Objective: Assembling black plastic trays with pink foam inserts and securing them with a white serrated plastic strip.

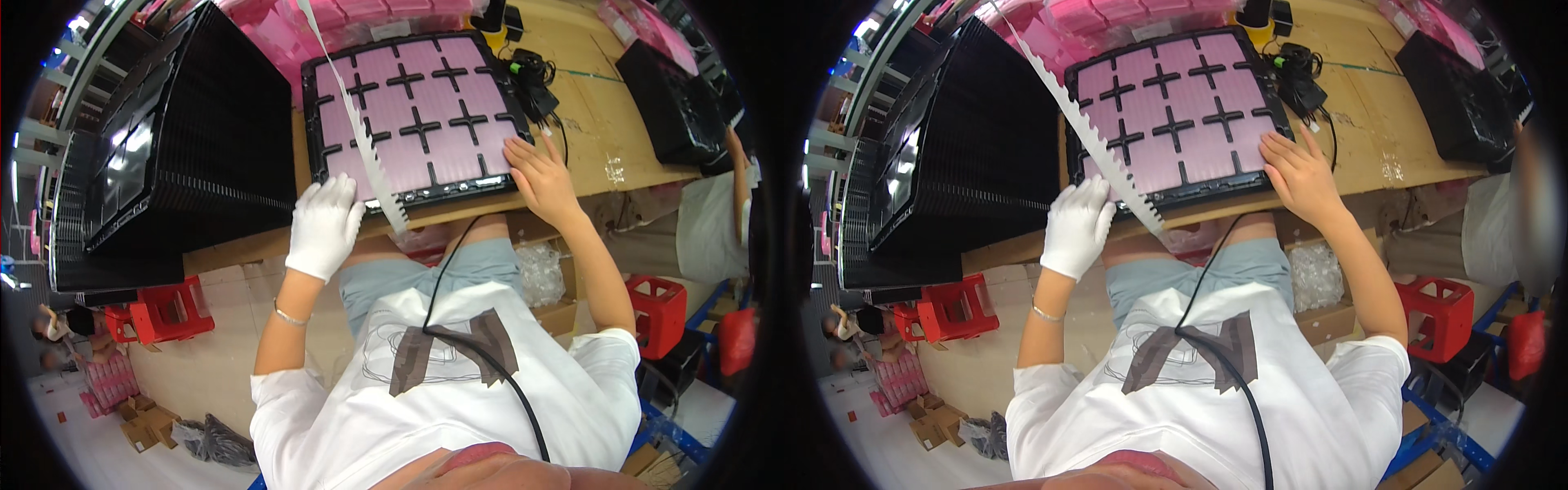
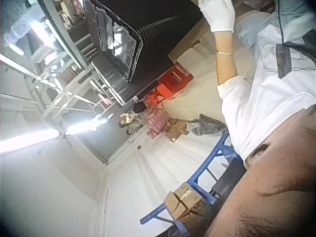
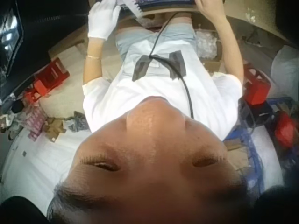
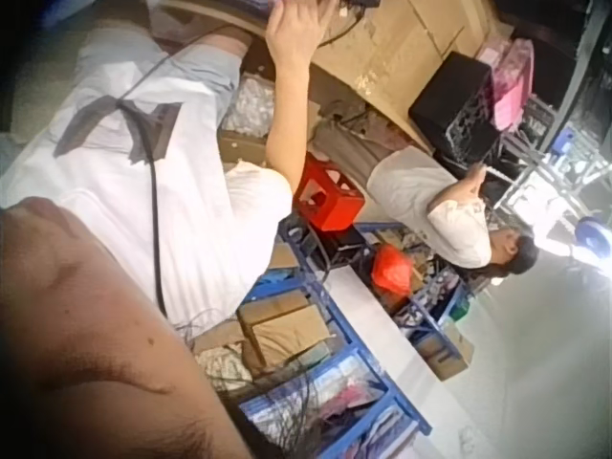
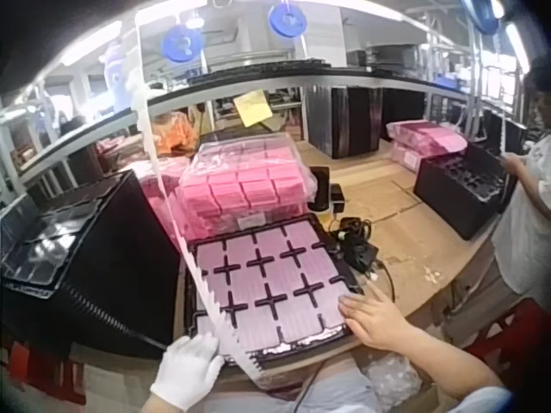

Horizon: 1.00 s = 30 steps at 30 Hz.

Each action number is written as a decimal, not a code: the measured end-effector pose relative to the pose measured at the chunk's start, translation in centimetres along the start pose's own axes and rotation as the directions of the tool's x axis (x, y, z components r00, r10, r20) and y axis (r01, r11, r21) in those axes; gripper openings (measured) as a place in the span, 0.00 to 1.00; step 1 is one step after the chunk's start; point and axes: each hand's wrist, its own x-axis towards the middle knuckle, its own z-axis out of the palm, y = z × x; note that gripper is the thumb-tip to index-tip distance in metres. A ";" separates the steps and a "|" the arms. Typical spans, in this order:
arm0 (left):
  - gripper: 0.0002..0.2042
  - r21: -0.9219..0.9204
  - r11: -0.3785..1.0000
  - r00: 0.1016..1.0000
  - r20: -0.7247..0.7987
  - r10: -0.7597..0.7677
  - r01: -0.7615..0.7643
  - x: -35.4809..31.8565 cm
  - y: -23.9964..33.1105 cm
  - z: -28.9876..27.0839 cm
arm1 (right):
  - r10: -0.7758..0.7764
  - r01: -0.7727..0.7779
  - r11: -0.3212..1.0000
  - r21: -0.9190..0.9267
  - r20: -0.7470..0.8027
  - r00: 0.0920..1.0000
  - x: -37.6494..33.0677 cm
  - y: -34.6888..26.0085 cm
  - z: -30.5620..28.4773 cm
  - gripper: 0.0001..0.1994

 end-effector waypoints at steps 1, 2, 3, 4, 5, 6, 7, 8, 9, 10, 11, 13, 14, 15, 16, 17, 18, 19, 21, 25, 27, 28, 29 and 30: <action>0.10 0.030 1.000 0.999 0.051 -0.007 0.005 -0.5 -0.1 0.0 | -0.009 0.009 1.000 -0.017 0.004 1.000 0.0 -0.1 0.0 0.12; 0.10 0.062 0.998 0.995 0.100 -0.014 0.008 -0.8 0.0 -0.3 | -0.019 0.019 0.999 -0.034 0.006 1.000 -0.2 -0.3 -0.1 0.12; 0.10 0.063 0.998 0.995 0.097 -0.013 0.007 -0.6 0.1 -0.5 | -0.007 0.009 0.998 -0.059 0.029 1.000 -0.5 -0.4 -0.6 0.12; 0.10 0.073 0.997 0.989 0.144 -0.038 0.027 -0.5 0.2 -0.7 | -0.008 0.009 0.998 -0.061 0.025 1.000 -0.4 -0.3 -0.5 0.12; 0.10 0.084 0.995 0.979 0.191 -0.064 0.048 -0.3 0.3 -0.9 | -0.022 0.024 0.997 -0.071 0.031 0.999 -0.1 -0.2 -0.2 0.13; 0.10 0.088 0.995 0.979 0.190 -0.070 0.054 -0.5 0.2 -0.7 | -0.040 0.043 0.996 -0.074 0.040 0.998 0.0 -0.4 0.0 0.14; 0.11 0.083 0.995 0.985 0.160 -0.070 0.057 -0.7 -0.1 -0.3 | -0.047 0.050 0.996 -0.069 0.038 0.998 -0.1 -0.4 -0.1 0.14; 0.11 0.078 0.995 0.989 0.129 -0.071 0.062 -1.0 -0.2 -0.3 | -0.018 0.025 0.998 -0.059 0.114 0.993 -0.4 -0.3 -0.2 0.15; 0.12 0.089 0.993 0.973 0.211 -0.091 0.073 -1.0 0.1 -1.3 | 0.010 0.000 0.999 -0.054 0.185 0.983 -0.3 -0.1 -0.3 0.16; 0.12 0.097 0.992 0.973 0.207 -0.100 0.081 -1.1 -0.1 -0.7 | -0.001 0.010 0.999 -0.049 0.180 0.984 -0.1 -0.2 -0.4 0.16; 0.12 0.119 0.993 1.000 0.010 -0.006 0.005 -1.1 -0.3 0.4 | -0.025 0.036 0.996 -0.079 0.146 0.989 0.0 -0.4 -0.6 0.16; 0.12 0.135 0.991 0.992 -0.123 0.024 -0.007 -1.4 0.1 1.1 | -0.037 0.039 0.996 -0.082 0.023 0.999 -0.1 -1.3 0.2 0.14; 0.12 0.142 0.990 0.992 -0.122 0.016 0.002 -1.7 -0.2 0.9 | -0.045 0.047 0.996 -0.074 0.021 0.999 -0.2 -1.3 0.8 0.14; 0.12 0.028 0.990 0.985 -0.108 -0.138 0.142 -1.9 -0.3 1.1 | 0.016 -0.016 1.000 0.005 0.037 0.999 -0.3 -0.5 1.2 0.14; 0.12 -0.086 0.957 0.956 -0.079 -0.284 0.277 -2.2 -0.4 1.3 | 0.076 -0.081 0.993 0.081 0.059 0.995 -0.7 0.7 1.7 0.14; 0.15 -0.032 0.937 0.909 -0.237 -0.344 0.347 -2.6 -0.4 1.8 | 0.193 -0.221 0.914 0.340 0.114 0.975 -2.3 2.6 2.8 0.20; 0.15 -0.026 0.939 0.908 -0.249 -0.338 0.343 -3.1 -1.5 3.2 | 0.190 -0.213 0.916 0.341 0.100 0.977 -2.2 2.4 4.0 0.20; 0.18 -0.113 0.883 0.833 -0.296 -0.468 0.455 -4.2 -2.6 4.9 | 0.355 -0.320 0.861 0.395 -0.018 0.935 -2.0 1.7 4.9 0.23; 0.21 -0.209 0.802 0.734 -0.325 -0.597 0.559 -5.2 -3.1 5.2 | 0.577 -0.495 0.705 0.508 -0.006 0.817 -2.2 1.0 6.3 0.30; 0.25 -0.835 0.048 0.573 0.333 -0.749 0.548 -3.5 -4.8 2.6 | 0.633 -0.476 0.654 0.589 -0.081 0.770 -1.9 0.3 6.6 0.30; 0.19 -0.918 -0.116 0.673 0.359 -0.647 0.378 -2.1 -3.9 -0.1 | 0.612 -0.454 0.699 0.553 -0.134 0.779 -2.9 2.0 7.7 0.30; 0.16 -0.963 -0.108 0.757 0.263 -0.598 0.248 -1.0 -2.3 -2.0 | 0.593 -0.438 0.739 0.512 -0.184 0.784 -2.8 2.0 8.3 0.30; 0.10 -0.972 0.023 0.802 0.178 -0.570 0.232 -0.4 -2.5 -2.4 | 0.580 -0.471 0.787 0.398 -0.216 0.785 -1.9 0.9 7.1 0.29; 0.08 -0.942 -0.259 0.756 0.326 -0.567 0.213 1.0 -2.0 -3.6 | 0.562 -0.442 0.805 0.396 -0.268 0.783 -1.9 1.0 6.7 0.28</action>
